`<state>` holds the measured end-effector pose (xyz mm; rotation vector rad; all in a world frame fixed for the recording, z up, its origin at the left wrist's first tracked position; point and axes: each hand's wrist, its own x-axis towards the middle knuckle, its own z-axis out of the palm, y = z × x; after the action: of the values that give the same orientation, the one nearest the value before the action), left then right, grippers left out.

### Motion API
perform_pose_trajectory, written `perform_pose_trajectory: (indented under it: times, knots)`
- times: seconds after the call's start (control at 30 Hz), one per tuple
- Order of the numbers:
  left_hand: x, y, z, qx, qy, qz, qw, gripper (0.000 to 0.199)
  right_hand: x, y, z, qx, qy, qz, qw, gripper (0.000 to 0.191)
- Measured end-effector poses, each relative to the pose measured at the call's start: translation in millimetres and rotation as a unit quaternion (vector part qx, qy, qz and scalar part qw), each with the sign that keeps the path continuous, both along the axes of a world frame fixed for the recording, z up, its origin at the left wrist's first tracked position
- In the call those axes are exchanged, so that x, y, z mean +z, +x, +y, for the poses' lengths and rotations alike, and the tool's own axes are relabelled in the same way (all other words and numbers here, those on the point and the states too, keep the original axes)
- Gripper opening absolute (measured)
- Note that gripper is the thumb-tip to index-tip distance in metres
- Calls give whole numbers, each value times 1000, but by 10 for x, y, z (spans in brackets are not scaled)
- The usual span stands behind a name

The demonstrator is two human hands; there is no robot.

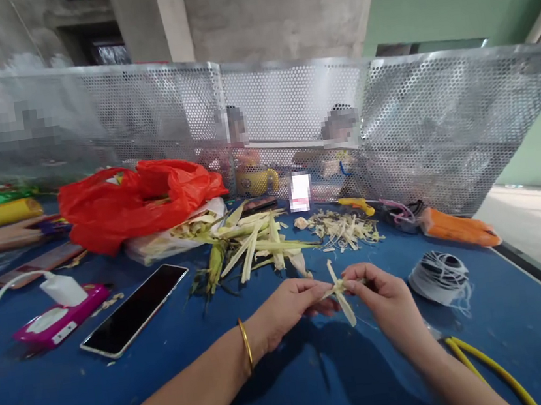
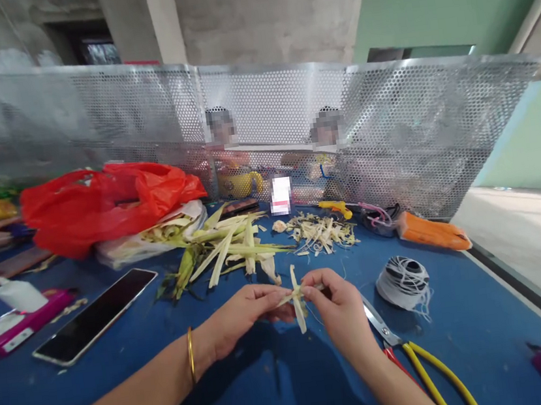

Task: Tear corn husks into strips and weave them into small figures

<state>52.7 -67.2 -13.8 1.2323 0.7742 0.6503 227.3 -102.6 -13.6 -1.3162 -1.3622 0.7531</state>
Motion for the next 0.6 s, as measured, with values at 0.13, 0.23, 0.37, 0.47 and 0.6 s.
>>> perform_pose_trajectory:
  times: [0.13,0.23,0.37,0.47,0.6]
  knots:
    - [8,-48,31,-7,-10,-26,1000,27,39,-22,-24,23,40,-44,998,17]
    - [-30,-78,50,-54,-81,-46,994,34,43,-54,-37,45,59,-69,995,17]
    - [-56,-72,31,-63,-116,-63,989,38,27,-61,-43,52,72,-97,991,17]
    - [-42,-41,7,-12,-134,-48,990,32,39,-31,-45,20,91,-132,987,16]
    - [-23,-3,-9,32,-136,-38,990,35,76,-7,-53,-1,102,-156,983,15]
